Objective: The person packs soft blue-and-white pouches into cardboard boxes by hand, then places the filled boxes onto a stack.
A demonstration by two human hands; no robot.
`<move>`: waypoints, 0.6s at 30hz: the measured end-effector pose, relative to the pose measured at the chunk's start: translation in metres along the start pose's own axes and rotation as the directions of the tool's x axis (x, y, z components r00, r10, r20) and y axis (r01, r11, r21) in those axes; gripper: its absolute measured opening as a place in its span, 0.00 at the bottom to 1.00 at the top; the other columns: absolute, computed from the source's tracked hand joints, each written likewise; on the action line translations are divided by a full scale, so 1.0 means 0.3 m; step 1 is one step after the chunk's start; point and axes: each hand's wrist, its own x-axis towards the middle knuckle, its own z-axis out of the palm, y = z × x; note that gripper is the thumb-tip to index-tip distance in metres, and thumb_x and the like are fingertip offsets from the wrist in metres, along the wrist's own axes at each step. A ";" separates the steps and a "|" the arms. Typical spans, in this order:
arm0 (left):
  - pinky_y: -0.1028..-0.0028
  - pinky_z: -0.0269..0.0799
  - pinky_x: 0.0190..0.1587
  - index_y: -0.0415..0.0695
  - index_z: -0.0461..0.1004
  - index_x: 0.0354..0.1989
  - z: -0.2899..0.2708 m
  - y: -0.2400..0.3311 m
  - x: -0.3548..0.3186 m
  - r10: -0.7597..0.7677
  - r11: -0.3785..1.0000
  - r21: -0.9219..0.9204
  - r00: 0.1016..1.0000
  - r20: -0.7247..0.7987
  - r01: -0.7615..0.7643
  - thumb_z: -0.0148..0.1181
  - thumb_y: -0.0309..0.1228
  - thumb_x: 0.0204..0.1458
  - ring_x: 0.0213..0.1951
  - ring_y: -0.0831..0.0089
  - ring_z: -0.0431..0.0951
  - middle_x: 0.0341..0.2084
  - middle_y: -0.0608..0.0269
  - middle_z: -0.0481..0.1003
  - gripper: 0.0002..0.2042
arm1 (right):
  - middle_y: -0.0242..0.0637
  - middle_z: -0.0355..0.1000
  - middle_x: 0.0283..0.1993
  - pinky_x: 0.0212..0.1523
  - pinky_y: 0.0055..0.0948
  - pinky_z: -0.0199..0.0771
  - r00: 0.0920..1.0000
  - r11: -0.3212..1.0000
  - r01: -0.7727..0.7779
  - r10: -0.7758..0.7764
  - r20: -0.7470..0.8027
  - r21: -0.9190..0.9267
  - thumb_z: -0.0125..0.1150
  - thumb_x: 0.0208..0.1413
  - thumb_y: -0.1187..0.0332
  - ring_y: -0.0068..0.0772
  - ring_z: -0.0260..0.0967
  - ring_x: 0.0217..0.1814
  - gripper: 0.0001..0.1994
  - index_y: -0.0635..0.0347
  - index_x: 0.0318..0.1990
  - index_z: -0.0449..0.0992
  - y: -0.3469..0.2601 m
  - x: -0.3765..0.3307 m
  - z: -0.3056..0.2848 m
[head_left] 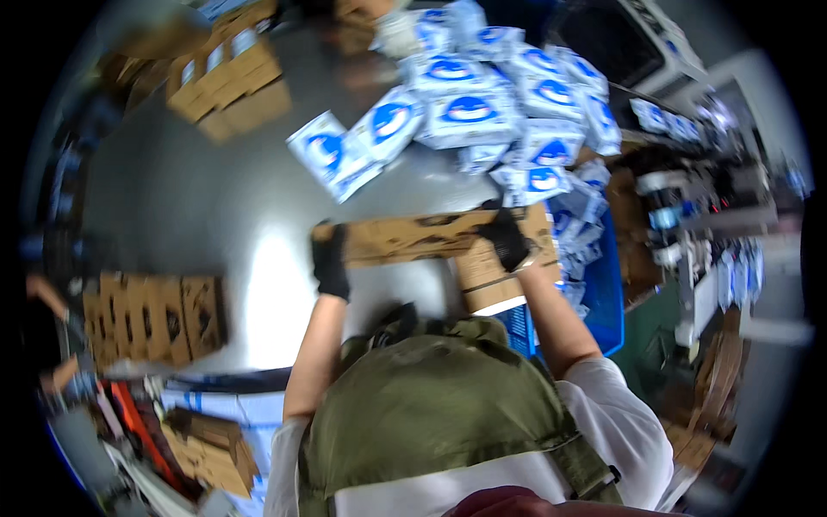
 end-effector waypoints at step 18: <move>0.71 0.61 0.49 0.37 0.67 0.48 -0.166 0.112 -0.143 0.250 0.857 0.440 0.963 0.104 -0.270 0.44 0.34 0.55 0.44 0.69 0.67 0.38 0.58 0.69 0.16 | 0.37 0.74 0.40 0.43 0.23 0.68 0.969 0.869 -0.046 0.159 -0.190 0.494 0.57 0.46 0.71 0.27 0.71 0.42 0.12 0.61 0.39 0.76 -0.062 -0.070 0.236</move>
